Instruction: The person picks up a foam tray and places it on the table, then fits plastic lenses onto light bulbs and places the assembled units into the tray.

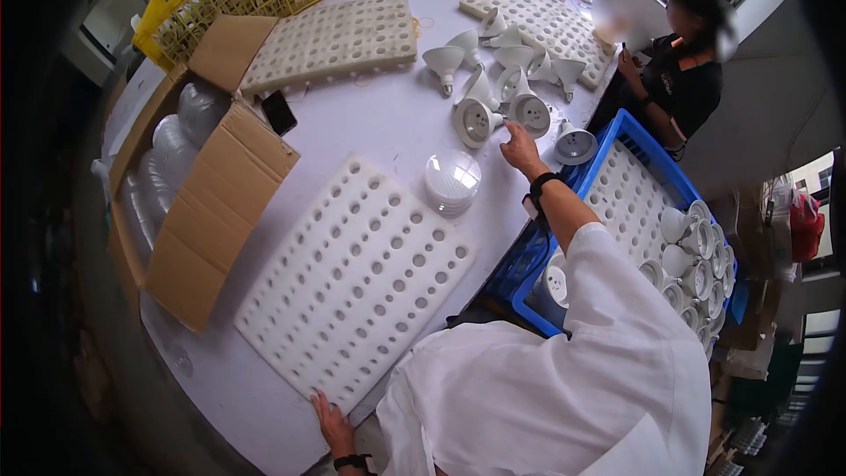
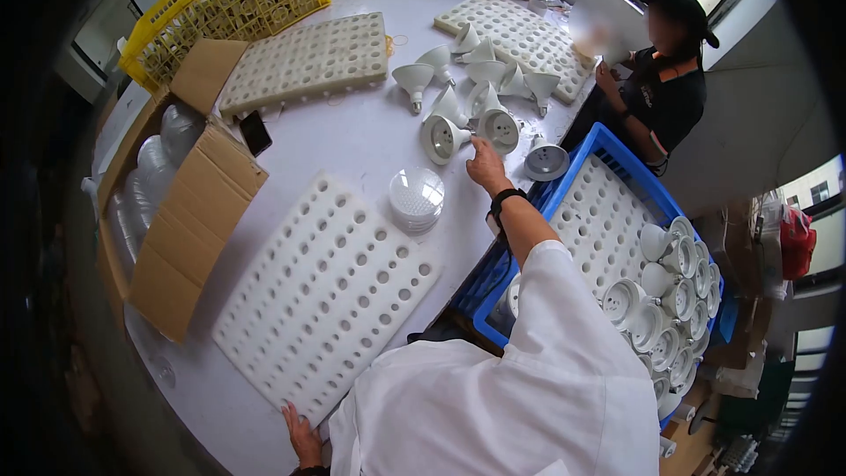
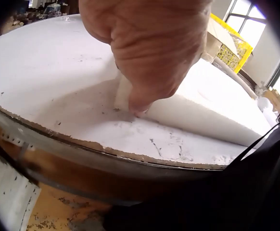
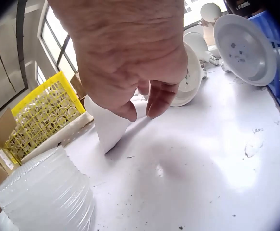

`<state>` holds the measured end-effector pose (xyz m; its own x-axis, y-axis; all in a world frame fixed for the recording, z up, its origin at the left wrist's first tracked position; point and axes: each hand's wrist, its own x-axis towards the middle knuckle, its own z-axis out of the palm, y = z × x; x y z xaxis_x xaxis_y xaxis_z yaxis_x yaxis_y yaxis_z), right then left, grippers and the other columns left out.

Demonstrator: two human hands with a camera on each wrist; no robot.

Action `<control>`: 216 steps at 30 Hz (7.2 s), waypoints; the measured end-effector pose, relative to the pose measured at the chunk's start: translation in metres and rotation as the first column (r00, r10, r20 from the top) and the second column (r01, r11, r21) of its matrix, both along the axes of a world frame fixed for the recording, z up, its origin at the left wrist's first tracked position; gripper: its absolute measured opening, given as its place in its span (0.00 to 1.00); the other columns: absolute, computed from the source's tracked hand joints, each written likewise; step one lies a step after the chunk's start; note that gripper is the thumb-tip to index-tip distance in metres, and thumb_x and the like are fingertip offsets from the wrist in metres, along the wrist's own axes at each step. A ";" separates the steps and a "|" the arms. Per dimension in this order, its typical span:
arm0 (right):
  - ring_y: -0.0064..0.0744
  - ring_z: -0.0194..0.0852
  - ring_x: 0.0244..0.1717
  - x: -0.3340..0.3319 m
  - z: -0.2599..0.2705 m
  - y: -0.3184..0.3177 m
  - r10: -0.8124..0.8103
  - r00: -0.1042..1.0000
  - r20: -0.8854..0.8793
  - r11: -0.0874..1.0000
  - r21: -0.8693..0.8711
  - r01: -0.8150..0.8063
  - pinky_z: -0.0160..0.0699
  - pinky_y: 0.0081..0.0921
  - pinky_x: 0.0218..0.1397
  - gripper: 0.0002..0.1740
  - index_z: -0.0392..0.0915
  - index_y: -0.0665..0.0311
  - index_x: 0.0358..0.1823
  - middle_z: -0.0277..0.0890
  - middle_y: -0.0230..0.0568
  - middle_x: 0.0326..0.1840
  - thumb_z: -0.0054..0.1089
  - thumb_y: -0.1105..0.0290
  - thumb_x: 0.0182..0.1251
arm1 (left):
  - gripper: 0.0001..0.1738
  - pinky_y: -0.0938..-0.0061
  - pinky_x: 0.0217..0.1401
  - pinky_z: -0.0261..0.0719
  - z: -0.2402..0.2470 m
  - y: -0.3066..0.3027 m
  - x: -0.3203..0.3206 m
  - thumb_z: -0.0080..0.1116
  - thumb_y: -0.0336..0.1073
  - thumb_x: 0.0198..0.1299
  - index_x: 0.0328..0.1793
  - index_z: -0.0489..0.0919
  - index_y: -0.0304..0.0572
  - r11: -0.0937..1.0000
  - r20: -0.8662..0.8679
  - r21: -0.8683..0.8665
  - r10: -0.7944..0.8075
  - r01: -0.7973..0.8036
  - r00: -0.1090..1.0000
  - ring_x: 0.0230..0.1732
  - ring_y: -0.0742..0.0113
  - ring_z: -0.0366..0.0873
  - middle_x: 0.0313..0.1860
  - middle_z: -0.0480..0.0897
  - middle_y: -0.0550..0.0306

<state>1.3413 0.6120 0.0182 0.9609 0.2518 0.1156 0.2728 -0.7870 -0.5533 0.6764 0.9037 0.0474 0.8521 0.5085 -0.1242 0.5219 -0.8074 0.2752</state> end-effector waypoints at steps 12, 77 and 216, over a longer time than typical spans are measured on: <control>0.51 0.71 0.54 0.030 0.005 0.037 0.068 0.995 -0.073 0.969 -0.235 -0.083 0.72 0.40 0.57 0.25 0.70 0.56 0.55 0.66 0.47 0.56 0.61 0.66 0.53 | 0.15 0.55 0.70 0.60 0.032 -0.019 0.008 0.53 0.13 0.37 0.36 0.76 0.27 0.979 -0.139 -0.010 0.199 -0.202 0.970 0.70 0.32 0.53 0.69 0.61 0.34; 0.54 0.54 0.69 -0.255 0.158 0.173 0.980 0.132 -0.152 0.184 0.409 -0.894 0.62 0.45 0.68 0.59 0.54 0.53 0.71 0.51 0.54 0.70 0.79 0.59 0.34 | 0.28 0.68 0.51 0.77 0.052 -0.027 0.217 0.66 0.32 0.47 0.57 0.72 0.39 0.806 0.364 -0.573 0.411 -0.147 0.836 0.51 0.56 0.80 0.48 0.82 0.49; 0.28 0.70 0.56 -0.304 0.153 0.180 0.894 0.341 -0.290 0.405 0.850 -0.338 0.72 0.26 0.58 0.32 0.67 0.62 0.63 0.70 0.41 0.59 0.67 0.70 0.56 | 0.24 0.63 0.69 0.62 0.099 -0.018 0.220 0.46 0.39 0.67 0.66 0.65 0.36 0.525 0.642 -0.766 0.658 0.371 0.394 0.68 0.56 0.63 0.68 0.65 0.43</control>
